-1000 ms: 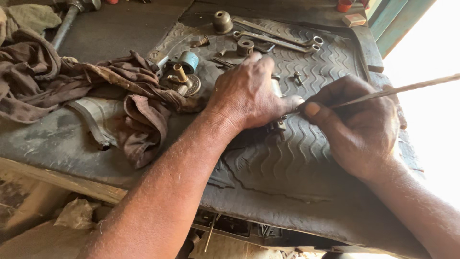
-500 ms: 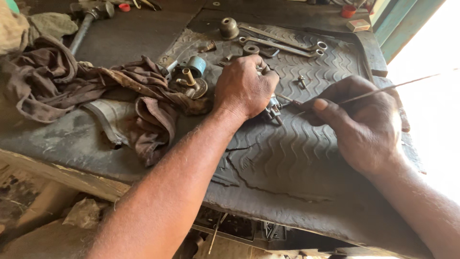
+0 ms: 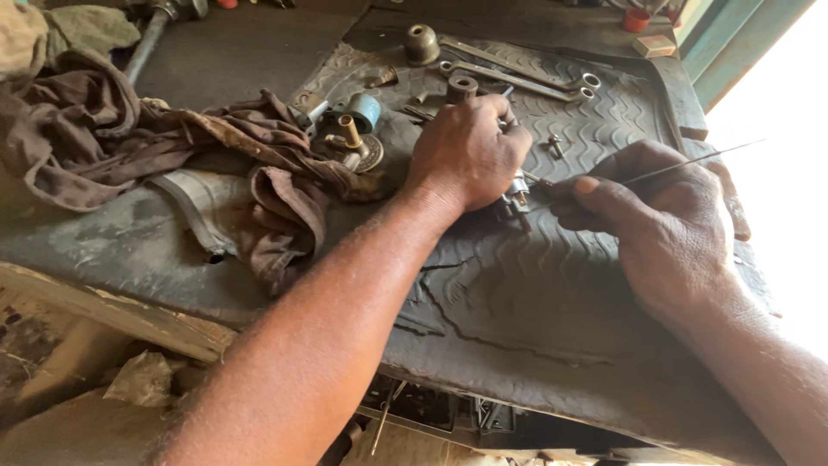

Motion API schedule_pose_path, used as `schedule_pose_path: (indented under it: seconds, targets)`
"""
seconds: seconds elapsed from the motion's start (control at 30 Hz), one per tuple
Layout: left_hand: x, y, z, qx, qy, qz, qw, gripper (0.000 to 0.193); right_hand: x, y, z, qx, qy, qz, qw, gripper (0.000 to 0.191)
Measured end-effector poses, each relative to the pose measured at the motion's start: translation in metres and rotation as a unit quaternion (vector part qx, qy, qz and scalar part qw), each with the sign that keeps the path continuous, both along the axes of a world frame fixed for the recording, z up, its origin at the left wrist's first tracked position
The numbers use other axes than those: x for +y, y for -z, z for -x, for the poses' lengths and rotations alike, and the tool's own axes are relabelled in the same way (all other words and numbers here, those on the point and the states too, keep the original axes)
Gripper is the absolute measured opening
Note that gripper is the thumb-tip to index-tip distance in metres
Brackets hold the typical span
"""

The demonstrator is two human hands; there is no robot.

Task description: The person uses a screwdriver to adjust a small cylindrical mechanical component on a workbench. They then switch to a wrench to tighten a nut on the same part. The person continues to manipulate the component with both hands, occasionally using the screwdriver to make fine adjustments.

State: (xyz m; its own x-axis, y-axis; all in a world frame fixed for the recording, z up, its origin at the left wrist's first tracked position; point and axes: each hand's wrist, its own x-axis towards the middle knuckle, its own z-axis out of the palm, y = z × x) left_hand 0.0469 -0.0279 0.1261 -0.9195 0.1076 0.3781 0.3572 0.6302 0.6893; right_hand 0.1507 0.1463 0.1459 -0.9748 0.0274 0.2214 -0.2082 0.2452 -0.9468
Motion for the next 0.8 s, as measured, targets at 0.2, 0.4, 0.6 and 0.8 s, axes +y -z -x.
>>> schedule_pose_path:
  seconds: [0.2, 0.4, 0.6, 0.8]
  targets:
    - [-0.019, 0.002, 0.001, -0.016, -0.027, 0.007, 0.999, 0.026, -0.022, 0.006, 0.009, -0.009, -0.007, 0.006, 1.000, 0.013]
    - [-0.007, -0.001, 0.004, 0.003, -0.026, 0.016, 1.000, 0.026, -0.007, 0.004, 0.014, -0.025, -0.018, 0.035, 0.999, 0.014]
    - [0.016, -0.001, 0.029, -0.003, -0.024, 0.013, 1.000, 0.026, 0.017, 0.004, 0.036, 0.002, -0.064, 0.028, 0.998, 0.015]
    - [0.017, -0.004, 0.042, -0.032, -0.005, 0.008, 0.999, 0.026, 0.023, 0.008, 0.047, 0.066, -0.108, 0.007, 0.992, 0.014]
